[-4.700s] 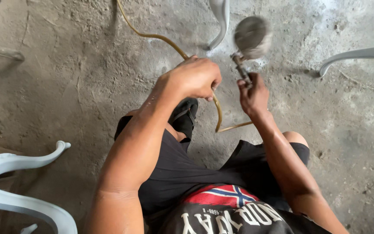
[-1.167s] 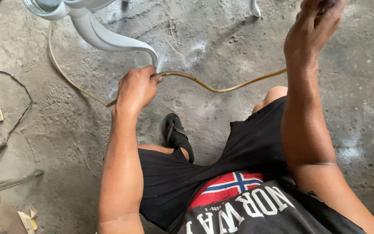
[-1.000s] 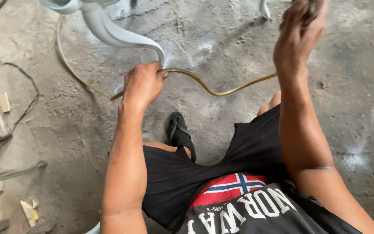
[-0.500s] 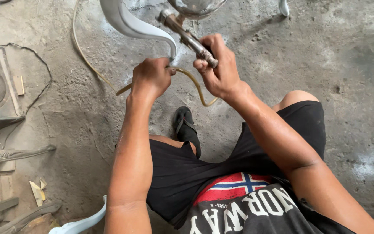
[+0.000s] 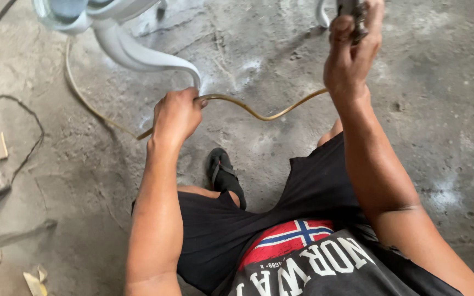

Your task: The person uses a spray gun to apply white paint to a white plastic chair and a white tray in a workshop. They move around the objects to cover different sides and edges.

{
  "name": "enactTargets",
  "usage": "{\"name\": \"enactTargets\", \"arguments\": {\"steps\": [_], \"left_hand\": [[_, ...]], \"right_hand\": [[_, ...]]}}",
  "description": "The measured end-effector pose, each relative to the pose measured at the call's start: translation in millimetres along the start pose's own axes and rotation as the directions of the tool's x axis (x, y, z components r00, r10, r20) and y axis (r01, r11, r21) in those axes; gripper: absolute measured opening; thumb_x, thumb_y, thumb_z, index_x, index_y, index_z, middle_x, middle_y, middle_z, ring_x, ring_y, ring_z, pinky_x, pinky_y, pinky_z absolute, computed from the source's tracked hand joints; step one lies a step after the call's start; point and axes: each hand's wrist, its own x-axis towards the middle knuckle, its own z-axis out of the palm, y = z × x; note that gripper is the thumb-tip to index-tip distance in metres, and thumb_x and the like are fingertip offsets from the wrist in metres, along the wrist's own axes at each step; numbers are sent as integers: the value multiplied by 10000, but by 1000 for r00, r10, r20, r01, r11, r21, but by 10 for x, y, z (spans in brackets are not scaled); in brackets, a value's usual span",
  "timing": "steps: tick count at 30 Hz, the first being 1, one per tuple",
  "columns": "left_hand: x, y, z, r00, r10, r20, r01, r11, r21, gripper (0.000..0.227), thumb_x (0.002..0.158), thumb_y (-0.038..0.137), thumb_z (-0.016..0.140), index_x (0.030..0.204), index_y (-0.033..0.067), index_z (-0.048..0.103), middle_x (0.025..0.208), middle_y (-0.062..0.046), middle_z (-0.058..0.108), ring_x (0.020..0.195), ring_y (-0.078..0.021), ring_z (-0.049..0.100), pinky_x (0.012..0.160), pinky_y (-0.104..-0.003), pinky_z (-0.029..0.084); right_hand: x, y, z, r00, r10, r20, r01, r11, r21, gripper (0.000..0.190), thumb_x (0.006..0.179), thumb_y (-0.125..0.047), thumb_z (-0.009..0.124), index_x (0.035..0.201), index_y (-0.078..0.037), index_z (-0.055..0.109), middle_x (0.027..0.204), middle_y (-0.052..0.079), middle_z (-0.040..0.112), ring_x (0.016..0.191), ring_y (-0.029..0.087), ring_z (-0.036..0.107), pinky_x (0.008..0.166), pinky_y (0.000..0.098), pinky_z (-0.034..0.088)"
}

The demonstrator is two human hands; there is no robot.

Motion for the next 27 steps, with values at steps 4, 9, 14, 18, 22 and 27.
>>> {"name": "enactTargets", "arguments": {"steps": [4,9,14,18,22,27], "left_hand": [[43,15,39,999,-10,-44,12,999,45,248,960,281,678,988,49,757,892,-239,724,874,-458,691,790,-545,528],[116,60,103,996,56,-75,-51,996,70,236,953,275,679,975,55,761,892,-227,734,881,-453,696,802,-549,525],[133,123,196,997,74,-25,-71,989,127,256,963,288,683,957,44,761,888,-231,733,880,-444,702,801,-537,536],[135,174,247,998,62,32,-66,991,114,257,967,286,669,961,44,757,871,-229,733,849,-430,712,787,-530,544],[176,235,385,980,1,200,-19,996,89,275,1004,300,622,988,46,727,821,-203,733,803,-392,739,782,-520,555],[228,353,485,985,124,117,-127,992,18,257,998,289,638,957,52,729,811,-204,722,816,-416,724,766,-531,551]], "right_hand": [[-66,102,-372,966,168,-195,-131,973,192,544,1151,-587,517,1185,-44,505,792,38,525,538,103,459,460,277,363],[-268,442,-478,855,408,-319,-296,890,347,626,1082,-661,523,983,-43,512,744,51,576,498,130,504,414,312,448],[-537,784,-303,759,553,-345,-446,827,344,619,1029,-663,479,1028,-56,600,730,1,545,470,82,448,381,278,403],[-730,850,-372,855,459,-243,-482,875,-42,560,1114,-629,449,1029,-81,528,803,-8,577,560,68,446,465,269,376],[-749,764,-634,891,446,-79,-434,790,-434,549,1141,-625,386,1090,-91,504,753,-30,498,573,72,401,453,279,340],[-476,503,-861,991,132,-16,-122,854,-505,502,1229,-525,379,1231,-30,466,790,22,488,615,96,440,505,288,358]]}}
